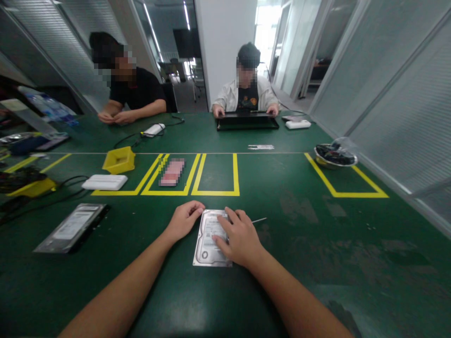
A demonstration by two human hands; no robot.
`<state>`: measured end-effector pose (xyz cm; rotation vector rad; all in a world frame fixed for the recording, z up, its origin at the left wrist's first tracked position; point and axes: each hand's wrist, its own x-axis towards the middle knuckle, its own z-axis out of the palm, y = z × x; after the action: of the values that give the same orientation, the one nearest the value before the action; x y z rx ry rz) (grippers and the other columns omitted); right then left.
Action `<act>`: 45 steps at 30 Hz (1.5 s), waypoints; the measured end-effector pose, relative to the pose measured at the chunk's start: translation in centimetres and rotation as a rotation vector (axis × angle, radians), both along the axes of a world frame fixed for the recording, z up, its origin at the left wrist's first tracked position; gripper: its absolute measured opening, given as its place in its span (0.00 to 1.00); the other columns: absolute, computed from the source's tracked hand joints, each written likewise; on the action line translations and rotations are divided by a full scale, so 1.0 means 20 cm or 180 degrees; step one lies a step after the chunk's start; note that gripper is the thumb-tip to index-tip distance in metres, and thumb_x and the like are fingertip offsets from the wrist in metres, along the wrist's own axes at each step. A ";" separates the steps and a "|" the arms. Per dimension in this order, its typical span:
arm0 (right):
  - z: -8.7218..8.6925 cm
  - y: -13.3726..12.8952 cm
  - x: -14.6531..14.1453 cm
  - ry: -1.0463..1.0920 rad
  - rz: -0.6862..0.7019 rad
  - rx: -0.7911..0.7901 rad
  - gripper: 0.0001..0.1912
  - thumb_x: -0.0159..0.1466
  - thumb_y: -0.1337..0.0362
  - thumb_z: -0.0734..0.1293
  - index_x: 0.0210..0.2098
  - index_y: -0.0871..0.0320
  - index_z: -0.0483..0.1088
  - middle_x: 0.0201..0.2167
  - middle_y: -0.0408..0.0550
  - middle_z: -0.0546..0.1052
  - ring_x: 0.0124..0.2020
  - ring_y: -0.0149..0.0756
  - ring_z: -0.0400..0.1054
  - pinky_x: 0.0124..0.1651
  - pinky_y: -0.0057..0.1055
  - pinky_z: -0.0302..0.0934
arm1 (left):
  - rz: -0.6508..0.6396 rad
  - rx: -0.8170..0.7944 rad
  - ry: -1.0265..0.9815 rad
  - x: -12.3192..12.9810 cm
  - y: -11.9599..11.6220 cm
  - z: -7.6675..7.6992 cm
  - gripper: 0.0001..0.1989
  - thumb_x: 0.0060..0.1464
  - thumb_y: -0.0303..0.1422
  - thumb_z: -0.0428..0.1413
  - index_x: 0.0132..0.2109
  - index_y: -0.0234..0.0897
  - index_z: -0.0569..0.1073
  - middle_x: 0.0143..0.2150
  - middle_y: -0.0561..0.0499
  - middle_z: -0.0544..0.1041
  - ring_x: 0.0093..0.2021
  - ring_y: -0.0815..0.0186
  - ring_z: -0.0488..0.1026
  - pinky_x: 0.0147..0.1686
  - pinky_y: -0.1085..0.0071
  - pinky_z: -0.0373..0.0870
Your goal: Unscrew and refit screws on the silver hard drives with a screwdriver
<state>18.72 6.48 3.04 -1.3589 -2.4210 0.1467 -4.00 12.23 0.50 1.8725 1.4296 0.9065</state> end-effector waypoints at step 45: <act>0.00 0.00 0.00 -0.0056 -0.0003 -0.0010 0.28 0.65 0.51 0.62 0.60 0.58 0.67 0.62 0.60 0.66 0.55 0.55 0.59 0.57 0.52 0.58 | -0.0068 0.0125 0.0138 0.01 -0.01 0.02 0.07 0.58 0.32 0.52 0.36 0.37 0.73 0.31 0.52 0.75 0.30 0.67 0.70 0.30 0.74 0.64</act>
<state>18.69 6.48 3.09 -1.3681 -2.4357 0.1389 -3.85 12.07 0.99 1.9438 1.4242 0.8946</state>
